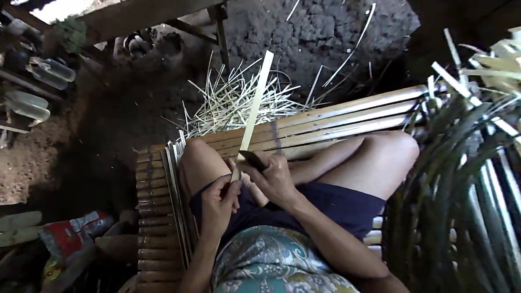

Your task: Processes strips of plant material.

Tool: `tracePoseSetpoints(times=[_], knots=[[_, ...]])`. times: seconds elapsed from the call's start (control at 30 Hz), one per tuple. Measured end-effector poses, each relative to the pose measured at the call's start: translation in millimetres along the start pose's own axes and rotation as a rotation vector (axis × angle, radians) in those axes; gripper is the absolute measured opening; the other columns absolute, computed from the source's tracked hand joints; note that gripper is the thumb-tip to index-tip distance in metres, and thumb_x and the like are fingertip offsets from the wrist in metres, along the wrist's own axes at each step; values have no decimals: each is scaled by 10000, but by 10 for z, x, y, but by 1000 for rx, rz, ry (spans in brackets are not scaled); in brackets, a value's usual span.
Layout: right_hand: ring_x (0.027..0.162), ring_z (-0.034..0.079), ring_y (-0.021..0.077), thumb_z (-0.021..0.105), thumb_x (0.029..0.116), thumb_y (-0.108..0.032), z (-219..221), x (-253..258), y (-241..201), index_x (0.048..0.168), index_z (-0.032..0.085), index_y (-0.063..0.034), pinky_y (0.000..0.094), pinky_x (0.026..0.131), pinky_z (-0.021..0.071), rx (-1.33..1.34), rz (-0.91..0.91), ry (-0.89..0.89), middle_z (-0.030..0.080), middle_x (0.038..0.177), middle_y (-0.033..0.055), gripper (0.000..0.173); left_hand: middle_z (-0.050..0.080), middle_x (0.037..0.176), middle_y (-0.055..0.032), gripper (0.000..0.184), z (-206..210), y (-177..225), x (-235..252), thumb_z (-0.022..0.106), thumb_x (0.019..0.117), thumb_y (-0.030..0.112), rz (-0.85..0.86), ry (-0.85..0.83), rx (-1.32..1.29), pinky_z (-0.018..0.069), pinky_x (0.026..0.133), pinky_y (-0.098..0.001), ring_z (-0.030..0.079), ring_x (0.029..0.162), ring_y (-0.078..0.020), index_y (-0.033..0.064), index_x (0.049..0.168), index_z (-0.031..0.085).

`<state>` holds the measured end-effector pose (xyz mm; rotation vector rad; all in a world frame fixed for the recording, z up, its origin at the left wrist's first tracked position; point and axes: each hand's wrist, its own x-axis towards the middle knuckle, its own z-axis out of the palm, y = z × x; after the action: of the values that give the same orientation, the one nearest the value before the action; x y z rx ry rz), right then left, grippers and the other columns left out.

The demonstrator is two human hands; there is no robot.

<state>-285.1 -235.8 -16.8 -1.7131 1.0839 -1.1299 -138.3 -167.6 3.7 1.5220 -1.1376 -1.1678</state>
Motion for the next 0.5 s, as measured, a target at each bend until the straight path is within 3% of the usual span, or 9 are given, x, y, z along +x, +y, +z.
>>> tracePoseSetpoints(times=[0.17,0.27,0.4,0.5], knots=[[561,579,40,604,1004,-164,-216,85,29,970,705,-2,195,526,497,7,9,-62,648,717,26,193,670,732,1,183,73,93,82,511,1038,61,-100,-52,-190,518,470,-159,588,510,-20,-37,1070,662],[646,592,66,617,977,-160,-370,170,36,926,728,-35,214,595,497,-115,-102,-140,666,797,40,175,712,830,-18,190,55,74,121,508,1035,61,-120,-84,-248,617,635,-246,694,674,-87,-9,1038,684],[668,647,147,663,915,-167,-472,111,50,892,744,-65,350,588,544,-190,-186,-331,681,798,40,132,742,911,-17,253,-68,148,290,444,1067,74,-233,0,-290,618,780,-290,724,834,-108,30,1077,693],[795,713,193,639,968,-189,-362,-143,37,949,756,-47,391,713,586,-85,-196,-530,735,884,79,185,712,803,12,265,-156,175,440,432,1072,82,-239,-98,-259,588,656,-224,674,688,-55,23,1092,689]])
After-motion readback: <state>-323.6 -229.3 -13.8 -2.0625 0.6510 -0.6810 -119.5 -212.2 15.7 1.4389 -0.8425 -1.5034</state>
